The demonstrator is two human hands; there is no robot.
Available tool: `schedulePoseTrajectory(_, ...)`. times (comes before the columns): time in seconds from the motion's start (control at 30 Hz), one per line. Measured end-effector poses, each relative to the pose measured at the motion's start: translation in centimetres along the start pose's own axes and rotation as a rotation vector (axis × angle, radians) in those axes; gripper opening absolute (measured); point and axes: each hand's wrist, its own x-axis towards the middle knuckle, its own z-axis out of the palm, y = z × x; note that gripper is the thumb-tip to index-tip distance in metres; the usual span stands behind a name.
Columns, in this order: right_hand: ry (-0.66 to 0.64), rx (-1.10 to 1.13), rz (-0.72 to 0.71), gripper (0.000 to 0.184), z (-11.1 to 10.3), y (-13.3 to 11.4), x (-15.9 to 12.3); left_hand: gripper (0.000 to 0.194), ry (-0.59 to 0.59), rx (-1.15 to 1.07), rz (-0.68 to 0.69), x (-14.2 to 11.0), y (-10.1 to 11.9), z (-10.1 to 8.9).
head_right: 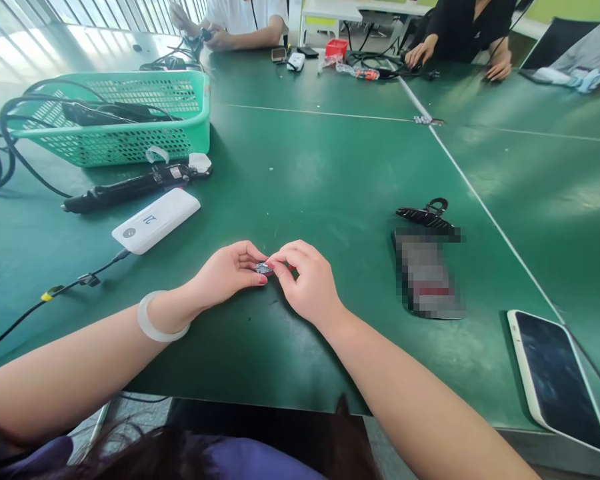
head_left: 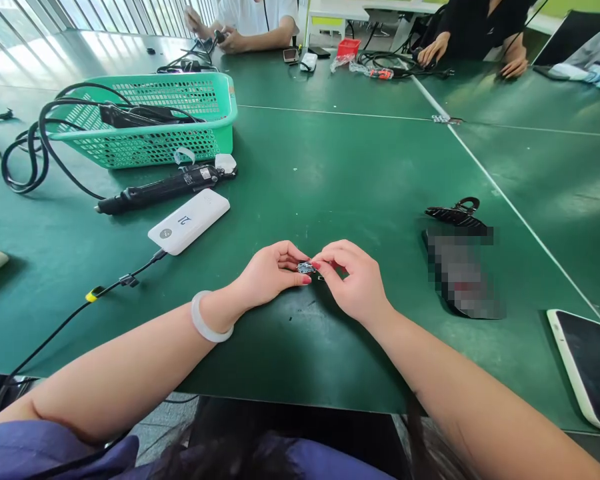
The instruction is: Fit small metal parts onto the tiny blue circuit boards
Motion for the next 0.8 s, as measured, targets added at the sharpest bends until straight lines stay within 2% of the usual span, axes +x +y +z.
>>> schedulePoseTrajectory(0.33,-0.010,-0.049,-0.029,0.012,-0.09,0.34,-0.19,0.028,-0.012,-0.051,0.003,0.07,-0.02,0.00)
schedulePoseTrajectory(0.63,-0.051,-0.124,-0.118,0.013,-0.02,0.23,-0.11,0.026,-0.036,0.028,0.020,-0.04,-0.04,0.22)
schedulePoseTrajectory(0.8,-0.046,-0.102,-0.085,0.014,-0.32,0.20,-0.05,0.025,-0.029,0.026,0.032,0.04,-0.26,0.14)
